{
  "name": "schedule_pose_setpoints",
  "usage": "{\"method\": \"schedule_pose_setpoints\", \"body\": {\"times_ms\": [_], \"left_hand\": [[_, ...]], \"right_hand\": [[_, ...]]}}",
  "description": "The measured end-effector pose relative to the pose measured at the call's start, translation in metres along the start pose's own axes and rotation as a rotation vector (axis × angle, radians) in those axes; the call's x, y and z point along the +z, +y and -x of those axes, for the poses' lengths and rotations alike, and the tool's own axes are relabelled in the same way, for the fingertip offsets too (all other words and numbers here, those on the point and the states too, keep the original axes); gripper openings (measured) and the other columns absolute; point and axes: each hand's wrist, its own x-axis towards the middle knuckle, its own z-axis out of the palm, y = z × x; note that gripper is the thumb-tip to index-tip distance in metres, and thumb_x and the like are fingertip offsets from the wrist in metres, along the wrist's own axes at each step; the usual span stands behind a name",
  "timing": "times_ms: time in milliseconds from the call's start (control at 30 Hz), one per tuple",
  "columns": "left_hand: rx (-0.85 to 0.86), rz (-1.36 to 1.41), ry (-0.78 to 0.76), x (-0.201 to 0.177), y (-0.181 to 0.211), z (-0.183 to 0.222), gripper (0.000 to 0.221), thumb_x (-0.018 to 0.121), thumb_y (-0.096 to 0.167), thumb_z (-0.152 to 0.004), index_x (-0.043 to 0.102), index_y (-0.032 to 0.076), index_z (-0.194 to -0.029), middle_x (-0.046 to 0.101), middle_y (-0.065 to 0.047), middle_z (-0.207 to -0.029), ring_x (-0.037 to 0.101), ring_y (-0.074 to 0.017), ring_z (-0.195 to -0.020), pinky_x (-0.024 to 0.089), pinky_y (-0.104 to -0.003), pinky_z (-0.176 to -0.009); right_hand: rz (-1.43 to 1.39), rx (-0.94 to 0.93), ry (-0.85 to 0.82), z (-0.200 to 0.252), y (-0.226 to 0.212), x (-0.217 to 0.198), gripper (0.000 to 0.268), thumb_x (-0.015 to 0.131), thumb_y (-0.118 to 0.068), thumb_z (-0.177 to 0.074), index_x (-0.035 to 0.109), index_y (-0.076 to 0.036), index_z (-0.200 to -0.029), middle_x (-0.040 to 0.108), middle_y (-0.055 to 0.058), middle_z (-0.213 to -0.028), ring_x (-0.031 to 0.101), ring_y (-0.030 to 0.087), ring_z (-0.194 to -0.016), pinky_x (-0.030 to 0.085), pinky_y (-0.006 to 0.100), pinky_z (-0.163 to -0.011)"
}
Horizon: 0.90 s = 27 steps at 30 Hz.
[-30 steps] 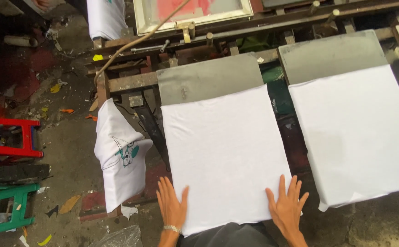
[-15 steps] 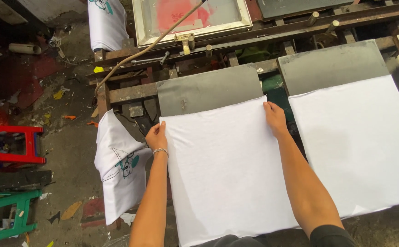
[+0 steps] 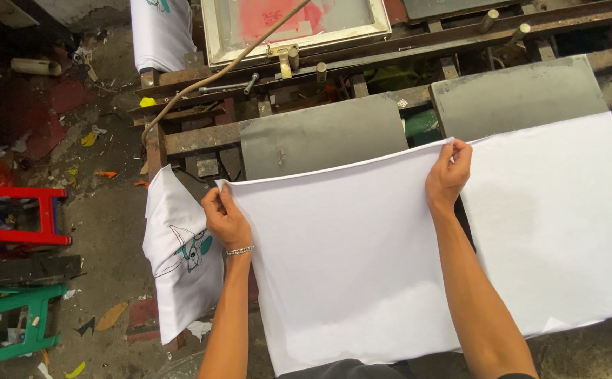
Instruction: Aligning and smoothing fabric pieces on a series of printing boards in preparation for screen printing.
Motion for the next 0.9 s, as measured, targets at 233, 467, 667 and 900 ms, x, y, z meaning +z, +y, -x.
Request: {"method": "schedule_pose_setpoints", "body": {"times_ms": [233,467,667,900], "left_hand": [[0.010,-0.175,-0.139,0.017,-0.028,-0.006,0.018,0.068,0.031,-0.106,0.068,0.013,-0.105,0.074,-0.008,-0.086,0.072,-0.0300,-0.075,0.057,-0.042,-0.066],[-0.056,-0.346,-0.272,0.034,-0.072,-0.001,0.023,0.067,0.038,-0.105,0.068,0.015,-0.106,0.076,-0.007,-0.089,0.072,-0.0310,-0.073,0.055,-0.043,-0.068],[-0.140,-0.376,-0.318,0.039,-0.085,-0.001,0.026,0.065,0.042,-0.106,0.068,0.016,-0.107,0.076,-0.007,-0.092,0.071,-0.0332,-0.075,0.054,-0.046,-0.069],[-0.050,-0.384,-0.363,0.018,-0.039,0.001,0.036,0.060,0.043,-0.107,0.058,0.016,-0.132,0.069,-0.012,-0.121,0.070,-0.0346,-0.103,0.056,-0.050,-0.087]], "right_hand": [[0.110,0.015,-0.115,-0.004,0.033,0.019,0.017,0.056,-0.019,-0.115,0.064,-0.006,-0.108,0.066,0.008,-0.079,0.062,0.023,-0.072,0.051,0.041,-0.071],[0.253,0.083,-0.213,-0.004,0.084,0.042,0.020,0.065,-0.027,-0.111,0.070,-0.008,-0.106,0.067,0.005,-0.075,0.066,0.022,-0.069,0.053,0.038,-0.068],[0.272,0.200,-0.290,-0.007,0.105,0.052,0.021,0.067,-0.032,-0.108,0.073,-0.011,-0.107,0.067,0.003,-0.074,0.064,0.020,-0.068,0.053,0.038,-0.066],[0.483,-0.182,-0.209,0.017,0.043,0.031,0.028,0.063,-0.032,-0.108,0.068,-0.007,-0.119,0.068,0.013,-0.099,0.069,0.032,-0.092,0.056,0.046,-0.078]]}}
